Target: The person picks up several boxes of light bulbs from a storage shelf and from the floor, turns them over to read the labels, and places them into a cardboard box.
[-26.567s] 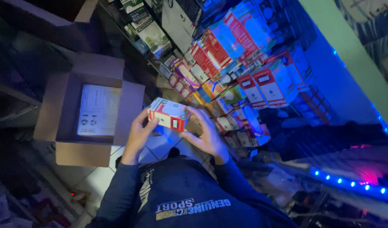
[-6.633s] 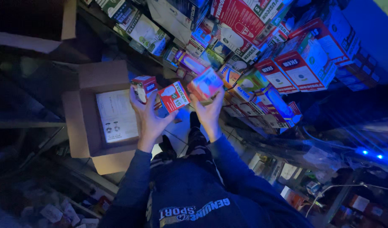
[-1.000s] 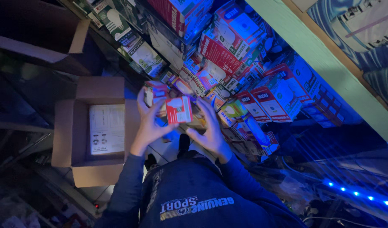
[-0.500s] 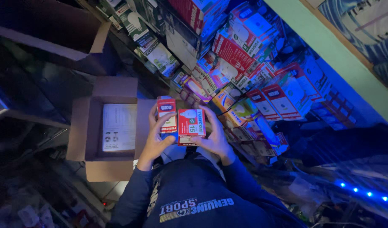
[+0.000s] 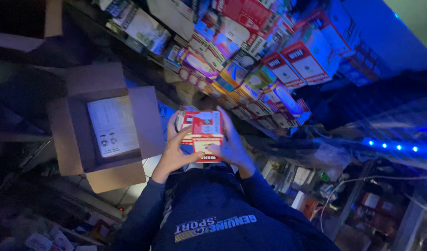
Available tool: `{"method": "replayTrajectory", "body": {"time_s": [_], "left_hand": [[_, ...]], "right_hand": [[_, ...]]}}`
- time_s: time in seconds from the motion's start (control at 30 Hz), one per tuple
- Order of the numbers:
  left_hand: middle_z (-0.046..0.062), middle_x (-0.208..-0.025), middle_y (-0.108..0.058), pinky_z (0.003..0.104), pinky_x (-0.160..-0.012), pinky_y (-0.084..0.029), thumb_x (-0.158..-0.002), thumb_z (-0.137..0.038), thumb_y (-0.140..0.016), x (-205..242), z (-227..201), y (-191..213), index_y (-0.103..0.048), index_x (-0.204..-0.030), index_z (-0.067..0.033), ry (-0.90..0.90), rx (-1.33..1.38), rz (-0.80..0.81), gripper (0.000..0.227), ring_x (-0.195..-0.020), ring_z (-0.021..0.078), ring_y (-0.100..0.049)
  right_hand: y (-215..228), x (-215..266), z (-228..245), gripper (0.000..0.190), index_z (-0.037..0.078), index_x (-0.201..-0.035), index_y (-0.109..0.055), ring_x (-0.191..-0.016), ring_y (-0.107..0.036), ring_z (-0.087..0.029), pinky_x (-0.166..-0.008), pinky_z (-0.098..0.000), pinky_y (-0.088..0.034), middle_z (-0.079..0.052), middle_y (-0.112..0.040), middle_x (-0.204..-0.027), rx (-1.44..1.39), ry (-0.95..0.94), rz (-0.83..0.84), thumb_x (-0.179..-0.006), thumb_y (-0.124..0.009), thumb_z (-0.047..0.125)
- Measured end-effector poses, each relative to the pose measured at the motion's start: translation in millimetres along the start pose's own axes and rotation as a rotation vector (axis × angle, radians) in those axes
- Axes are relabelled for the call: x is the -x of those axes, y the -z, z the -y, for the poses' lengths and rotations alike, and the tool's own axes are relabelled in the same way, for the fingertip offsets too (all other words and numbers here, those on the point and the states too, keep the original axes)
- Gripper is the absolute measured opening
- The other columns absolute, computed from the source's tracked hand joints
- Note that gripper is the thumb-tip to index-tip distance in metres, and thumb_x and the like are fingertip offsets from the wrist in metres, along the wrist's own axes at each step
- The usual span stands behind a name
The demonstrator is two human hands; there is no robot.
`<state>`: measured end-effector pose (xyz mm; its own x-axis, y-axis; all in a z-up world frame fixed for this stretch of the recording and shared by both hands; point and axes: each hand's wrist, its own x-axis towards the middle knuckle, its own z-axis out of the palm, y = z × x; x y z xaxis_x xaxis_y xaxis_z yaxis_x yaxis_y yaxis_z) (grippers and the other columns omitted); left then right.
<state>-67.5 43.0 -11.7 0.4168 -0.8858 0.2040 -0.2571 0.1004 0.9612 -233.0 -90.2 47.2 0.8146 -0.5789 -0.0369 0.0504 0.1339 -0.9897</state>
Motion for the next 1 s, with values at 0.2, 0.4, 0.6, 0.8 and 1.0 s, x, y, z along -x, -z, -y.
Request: {"method": "replayTrajectory", "body": {"time_s": [0.2,0.4,0.6,0.8,1.0], "left_hand": [[0.021,-0.172,-0.019,0.048,-0.130,-0.025,-0.081,-0.037,-0.082,2,6,-10,-0.058,-0.145,-0.0054,-0.006,0.121,-0.109,0.075,-0.161,0.0381,-0.020],[0.018,-0.161,-0.023,0.046,-0.122,-0.035,-0.080,-0.053,-0.086,-7,-1,-60,-0.048,-0.145,-0.0053,0.174,0.395,-0.120,0.089,-0.148,0.0336,-0.035],[0.016,-0.170,-0.014,0.045,-0.128,-0.030,-0.086,-0.061,-0.075,-26,-21,-114,-0.059,-0.143,-0.0049,-0.013,0.210,-0.041,0.082,-0.159,0.0322,-0.023],[0.016,-0.172,-0.012,0.045,-0.127,-0.035,-0.085,-0.074,-0.066,-27,-51,-161,-0.064,-0.140,-0.0084,0.021,0.276,-0.017,0.086,-0.158,0.0316,-0.029],[0.017,-0.165,-0.014,0.048,-0.118,-0.041,-0.081,-0.075,-0.072,-20,-63,-192,-0.056,-0.142,-0.0058,0.072,0.244,-0.028,0.094,-0.155,0.0340,-0.027]], "right_hand": [[14,9,22,0.115,0.000,-0.165,-0.012,-0.157,-0.031,-0.029,-0.128,-0.0422,-0.025,-0.020,-0.032,-0.168,0.378,0.111,0.158,-0.083,-0.086,0.033],[65,23,21,0.104,0.000,-0.163,-0.026,-0.158,-0.035,-0.030,-0.129,-0.0426,-0.027,-0.021,-0.038,-0.167,0.549,0.083,0.106,-0.084,-0.086,0.031],[124,51,16,0.107,0.000,-0.162,-0.025,-0.152,-0.038,-0.025,-0.127,-0.0421,-0.029,-0.016,-0.042,-0.161,0.125,0.042,0.068,-0.081,-0.087,0.033],[168,80,0,0.114,0.002,-0.160,-0.025,-0.150,-0.039,-0.024,-0.125,-0.0420,-0.032,-0.014,-0.041,-0.158,-0.110,0.034,0.001,-0.075,-0.091,0.039],[213,97,-13,0.118,0.002,-0.165,-0.025,-0.157,-0.033,-0.024,-0.129,-0.0420,-0.027,-0.013,-0.036,-0.167,0.105,0.074,0.089,-0.076,-0.088,0.049]]}}
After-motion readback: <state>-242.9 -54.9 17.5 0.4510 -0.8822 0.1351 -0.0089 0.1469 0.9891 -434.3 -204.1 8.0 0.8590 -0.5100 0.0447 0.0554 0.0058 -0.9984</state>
